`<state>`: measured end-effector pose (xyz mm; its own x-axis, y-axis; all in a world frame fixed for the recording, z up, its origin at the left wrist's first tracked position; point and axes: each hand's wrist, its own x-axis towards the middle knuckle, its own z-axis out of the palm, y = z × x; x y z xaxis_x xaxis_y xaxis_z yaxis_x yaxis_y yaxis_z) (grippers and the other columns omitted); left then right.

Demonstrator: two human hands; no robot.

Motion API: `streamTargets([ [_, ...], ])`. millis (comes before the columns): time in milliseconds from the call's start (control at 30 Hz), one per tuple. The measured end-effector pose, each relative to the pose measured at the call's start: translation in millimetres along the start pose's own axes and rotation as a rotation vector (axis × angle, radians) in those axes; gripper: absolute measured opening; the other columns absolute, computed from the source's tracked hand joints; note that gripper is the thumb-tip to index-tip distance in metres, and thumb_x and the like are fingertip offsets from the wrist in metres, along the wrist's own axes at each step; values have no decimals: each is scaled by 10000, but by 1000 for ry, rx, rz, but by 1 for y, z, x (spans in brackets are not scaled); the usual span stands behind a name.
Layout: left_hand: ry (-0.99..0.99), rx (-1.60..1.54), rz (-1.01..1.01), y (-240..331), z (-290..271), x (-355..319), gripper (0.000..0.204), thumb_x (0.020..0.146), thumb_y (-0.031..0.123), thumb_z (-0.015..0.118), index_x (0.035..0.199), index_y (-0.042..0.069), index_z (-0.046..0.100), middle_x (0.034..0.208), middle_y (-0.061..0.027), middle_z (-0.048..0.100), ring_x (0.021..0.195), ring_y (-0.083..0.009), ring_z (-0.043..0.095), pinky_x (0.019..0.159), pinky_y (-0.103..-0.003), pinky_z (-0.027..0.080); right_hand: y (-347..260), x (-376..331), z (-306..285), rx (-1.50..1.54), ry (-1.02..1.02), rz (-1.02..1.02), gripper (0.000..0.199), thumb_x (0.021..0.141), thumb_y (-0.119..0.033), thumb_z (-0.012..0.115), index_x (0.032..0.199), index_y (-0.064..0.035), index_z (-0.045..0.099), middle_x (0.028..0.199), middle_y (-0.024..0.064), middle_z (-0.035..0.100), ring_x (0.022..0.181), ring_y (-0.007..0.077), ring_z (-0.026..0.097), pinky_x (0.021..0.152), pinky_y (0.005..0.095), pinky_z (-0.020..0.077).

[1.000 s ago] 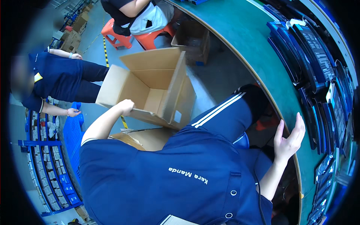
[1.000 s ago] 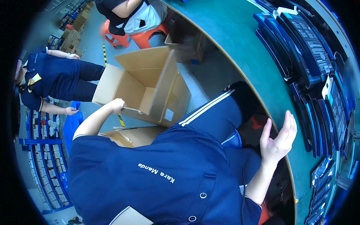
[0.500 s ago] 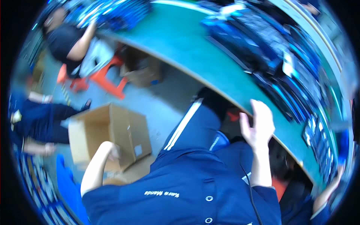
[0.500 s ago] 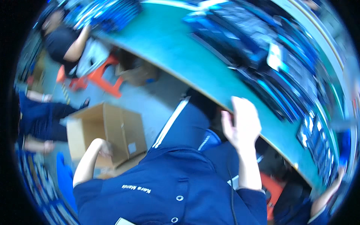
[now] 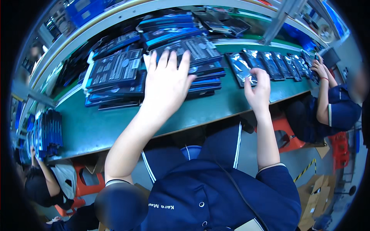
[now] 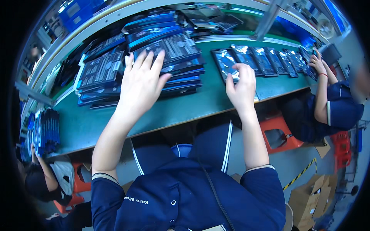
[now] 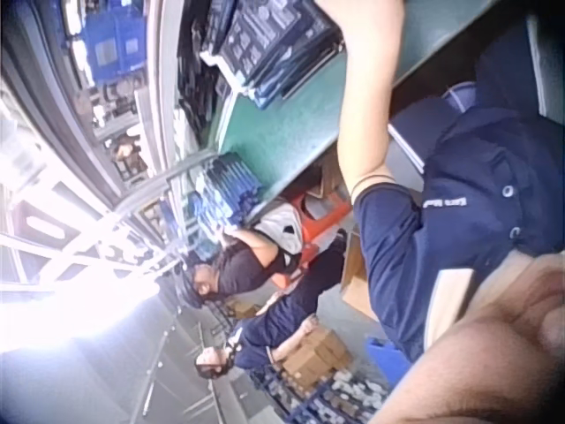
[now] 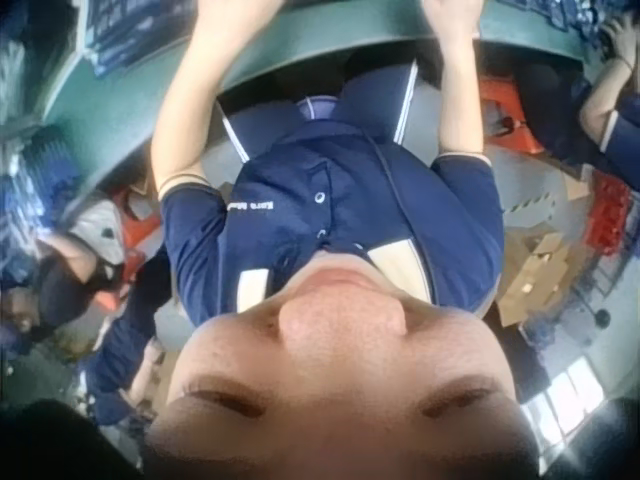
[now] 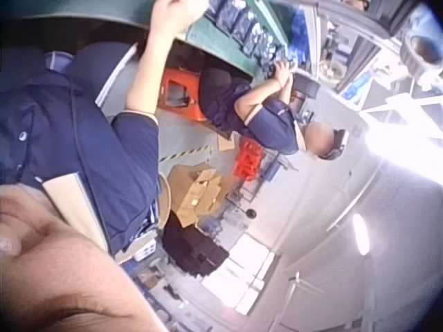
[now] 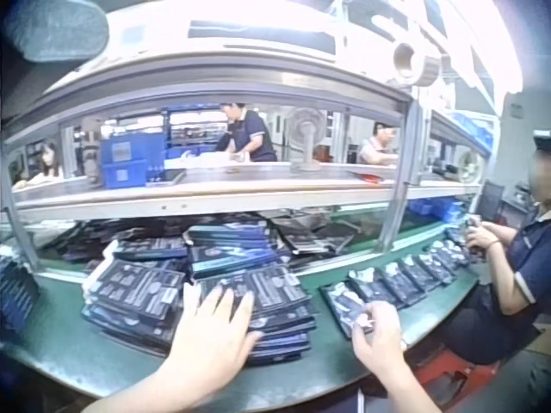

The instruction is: Packing handheld electronic devices into retail boxes and placing them into shipping cartons on an assembly line.

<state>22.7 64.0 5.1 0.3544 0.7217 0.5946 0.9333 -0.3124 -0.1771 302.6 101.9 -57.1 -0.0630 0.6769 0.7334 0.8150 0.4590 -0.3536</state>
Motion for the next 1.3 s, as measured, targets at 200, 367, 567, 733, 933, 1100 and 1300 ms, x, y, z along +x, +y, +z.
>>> streamTargets([
  [200,246,2,205,11,-2,-5,354,762,140,675,1086,-3,673,1022,-120,696,936,-243,662,813,-380,484,38,-29,2,-98,-366,64,386,960,-354,568,1177,-56,683,1334,146,594,1287,316,507,1141,481,272],
  [367,312,-214,375,46,-46,-67,246,776,156,644,986,59,728,973,-58,667,911,-196,659,961,-440,464,32,-57,0,-75,-14,206,209,799,-203,778,738,-26,686,1200,177,611,1161,358,526,1092,485,313],
  [567,-153,-579,186,-46,-20,-130,443,735,-37,668,1113,190,715,1173,-57,624,1226,-342,553,1102,-609,338,52,-93,-17,124,186,673,869,680,-192,889,1389,-88,398,1541,223,164,1455,383,144,1169,460,198],
  [733,-441,-666,-115,-49,-31,-137,523,723,-97,568,1175,140,686,1361,-109,574,1222,-374,558,1004,-410,488,24,-82,-33,930,191,1162,1220,715,-69,844,1560,-176,-29,1557,172,174,1410,332,287,1161,477,205],
  [933,-329,-161,-461,65,-4,-111,809,735,417,779,1394,72,459,1460,-374,275,1181,-488,443,986,-539,401,34,-64,-1,603,127,1238,1295,739,-208,863,1546,-156,-149,1507,220,322,1319,340,434,962,653,377],
  [1100,-255,-352,-445,51,-11,-126,919,637,300,850,1428,121,417,1343,-314,372,1170,-462,433,987,-535,379,27,-101,-58,864,10,1253,576,863,-53,720,1340,-36,396,1171,120,595,994,215,641,784,406,572],
  [1300,-46,-725,-301,42,-39,-119,1023,499,360,923,1365,119,436,1141,-208,440,1035,-377,467,879,-466,410,-52,-93,-72,1397,41,928,450,878,27,635,1300,1,480,1024,110,649,861,156,665,732,297,559],
])
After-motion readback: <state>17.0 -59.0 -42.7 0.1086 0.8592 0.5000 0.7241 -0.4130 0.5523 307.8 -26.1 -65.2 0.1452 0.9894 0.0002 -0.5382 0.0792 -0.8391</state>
